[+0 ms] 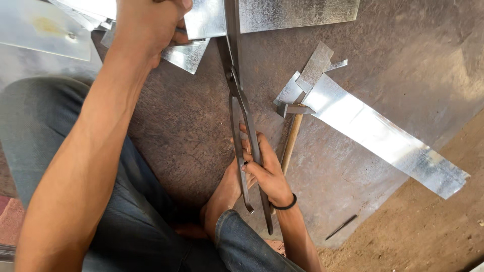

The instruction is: The person sits on the ground and cuts galvanized sheet metal strips into small rectangular pieces using large hand shears, placing the cut pieces onto a growing pile of offcuts beside the shears.

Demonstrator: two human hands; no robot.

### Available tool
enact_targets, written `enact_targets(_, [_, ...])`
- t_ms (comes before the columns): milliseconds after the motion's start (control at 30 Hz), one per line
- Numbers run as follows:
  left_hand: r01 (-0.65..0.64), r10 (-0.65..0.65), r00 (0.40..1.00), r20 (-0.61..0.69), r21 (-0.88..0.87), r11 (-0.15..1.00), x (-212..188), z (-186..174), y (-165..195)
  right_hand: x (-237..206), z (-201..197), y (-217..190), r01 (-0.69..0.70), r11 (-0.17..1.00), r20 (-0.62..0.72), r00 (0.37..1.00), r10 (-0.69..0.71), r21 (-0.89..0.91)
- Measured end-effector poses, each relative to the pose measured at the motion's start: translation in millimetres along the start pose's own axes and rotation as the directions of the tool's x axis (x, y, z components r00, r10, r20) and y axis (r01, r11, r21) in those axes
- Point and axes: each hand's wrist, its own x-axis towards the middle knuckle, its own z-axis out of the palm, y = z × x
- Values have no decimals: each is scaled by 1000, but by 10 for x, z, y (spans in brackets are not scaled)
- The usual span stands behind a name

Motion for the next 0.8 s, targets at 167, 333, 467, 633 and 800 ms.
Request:
enact_targets(167, [-10, 10, 1000, 4, 41, 999, -112, 9, 40, -26, -20, -25, -102, 993, -50, 994, 100, -53])
enact_targets(333, [11, -11, 1000, 7, 15, 1000, -143, -12, 38, 100, 64, 26, -116, 974, -145, 986, 88, -195])
enact_targets(467, [-4, 6, 1000, -15, 108, 994, -142, -49, -49, 207, 146, 66, -263, 852, -270, 951, 150, -453])
enact_targets(633, [-1, -5, 997, 75, 83, 997, -68, -76, -170, 278, 254, 242, -305, 657, -424, 906, -23, -689])
enact_targets(800, [-79, 58, 994, 89, 247, 966, -125, -221, -6, 269, 292, 305, -131, 507, -311, 906, -288, -852])
